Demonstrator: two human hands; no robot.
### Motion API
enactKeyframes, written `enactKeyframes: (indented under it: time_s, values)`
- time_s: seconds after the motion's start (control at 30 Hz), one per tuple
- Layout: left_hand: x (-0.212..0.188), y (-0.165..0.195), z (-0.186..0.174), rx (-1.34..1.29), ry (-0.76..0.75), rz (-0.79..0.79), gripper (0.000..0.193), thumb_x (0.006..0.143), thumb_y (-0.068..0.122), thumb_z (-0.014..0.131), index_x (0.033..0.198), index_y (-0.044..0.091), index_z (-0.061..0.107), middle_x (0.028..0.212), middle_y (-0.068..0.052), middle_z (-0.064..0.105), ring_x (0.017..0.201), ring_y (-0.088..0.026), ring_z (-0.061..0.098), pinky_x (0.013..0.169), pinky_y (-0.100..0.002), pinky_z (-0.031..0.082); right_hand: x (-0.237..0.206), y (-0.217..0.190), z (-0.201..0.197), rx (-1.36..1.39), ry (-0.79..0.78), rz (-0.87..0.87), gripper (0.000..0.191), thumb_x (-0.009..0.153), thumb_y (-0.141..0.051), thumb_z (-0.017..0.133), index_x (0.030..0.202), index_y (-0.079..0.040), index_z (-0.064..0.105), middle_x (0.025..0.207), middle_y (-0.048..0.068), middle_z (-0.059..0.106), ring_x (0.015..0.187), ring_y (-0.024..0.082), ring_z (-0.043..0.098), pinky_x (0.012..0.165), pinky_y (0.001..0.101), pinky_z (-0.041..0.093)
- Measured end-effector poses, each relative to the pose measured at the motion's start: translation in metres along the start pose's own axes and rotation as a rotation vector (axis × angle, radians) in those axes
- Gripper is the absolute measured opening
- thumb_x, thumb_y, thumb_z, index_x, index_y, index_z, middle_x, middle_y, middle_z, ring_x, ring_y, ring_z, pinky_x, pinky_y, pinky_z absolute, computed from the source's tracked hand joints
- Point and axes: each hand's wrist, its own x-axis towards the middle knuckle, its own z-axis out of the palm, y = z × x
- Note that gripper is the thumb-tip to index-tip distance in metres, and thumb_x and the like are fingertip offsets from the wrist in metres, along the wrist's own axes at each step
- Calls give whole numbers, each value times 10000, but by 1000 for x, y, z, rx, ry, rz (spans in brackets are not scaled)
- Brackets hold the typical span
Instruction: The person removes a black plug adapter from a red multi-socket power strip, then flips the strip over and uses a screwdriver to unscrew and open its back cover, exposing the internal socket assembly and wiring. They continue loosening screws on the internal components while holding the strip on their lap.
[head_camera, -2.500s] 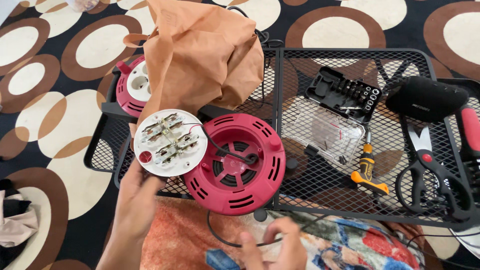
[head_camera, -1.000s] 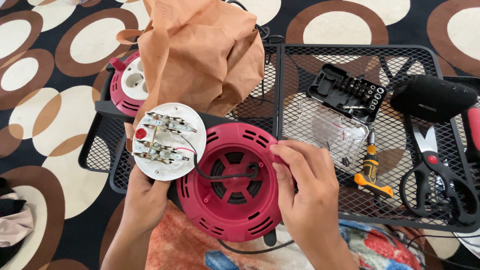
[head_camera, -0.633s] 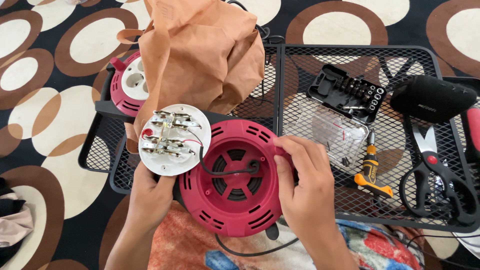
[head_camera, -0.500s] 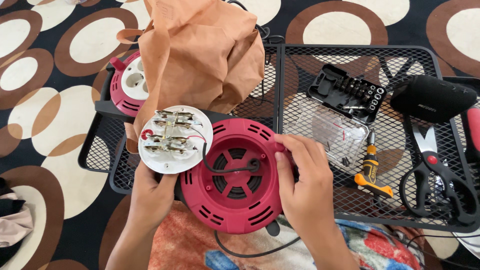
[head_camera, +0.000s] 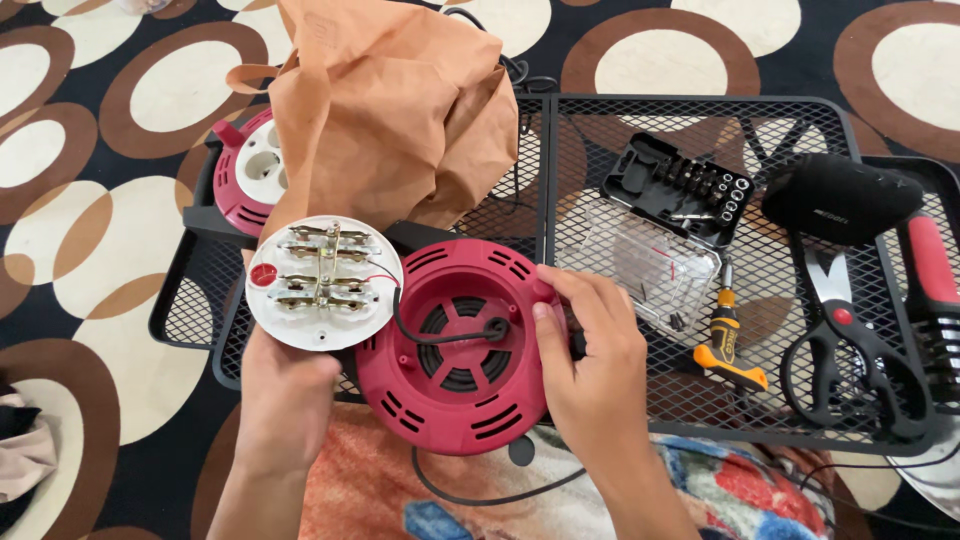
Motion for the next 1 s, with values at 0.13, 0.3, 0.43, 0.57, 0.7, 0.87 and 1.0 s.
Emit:
enactKeyframes:
  time_s: [0.13,0.3,0.43,0.57,0.7,0.87,1.0]
  values:
    - [5,12,7,-284,94,-7,558,1067,297,445,1500,-55,434,1453,-171,572,1345,-308,556,1150,-454,421,0,1,1,8,8,7,258,942,-48,639,1196,-28,677,1112,134,691,1030,299,650,916,388,518]
    - [5,25,16,-25,227,-39,506,1110,248,289,1513,-38,396,1442,-150,542,1336,-268,527,1137,-440,414,-1,2,2,14,20,13,255,945,-48,637,1196,-25,679,1117,133,694,1034,294,657,918,381,522]
    - [-2,30,24,16,212,7,505,1095,203,284,1529,-38,376,1445,-157,542,1331,-269,542,1128,-439,432,-2,3,3,25,25,26,249,949,-42,635,1193,-22,679,1115,128,696,1033,281,660,908,371,529]
    - [-5,34,31,-3,107,33,485,1107,194,300,1514,-57,381,1420,-200,552,1296,-301,571,1111,-476,470,-2,3,3,55,28,60,248,948,-36,632,1190,-24,681,1109,121,699,1013,264,665,870,352,543]
    - [2,33,41,-170,71,-96,488,1095,225,288,1507,-10,401,1378,-190,579,1235,-308,602,1044,-512,498,-2,2,4,33,38,36,253,944,-33,642,1192,-19,686,1110,127,701,1015,268,662,892,360,533]
    - [20,14,59,-282,75,-287,482,1091,276,326,1449,-12,471,1336,-168,625,1215,-290,615,1058,-481,495,-2,2,4,28,48,9,240,961,-31,632,1195,-11,682,1125,139,698,1037,276,672,909,357,530]
    - [26,7,61,-337,67,-367,498,1086,317,342,1420,-12,508,1334,-159,637,1212,-281,625,1064,-469,493,-25,-4,4,35,153,10,201,991,-64,629,1178,1,663,1144,141,677,1039,271,678,930,349,535]
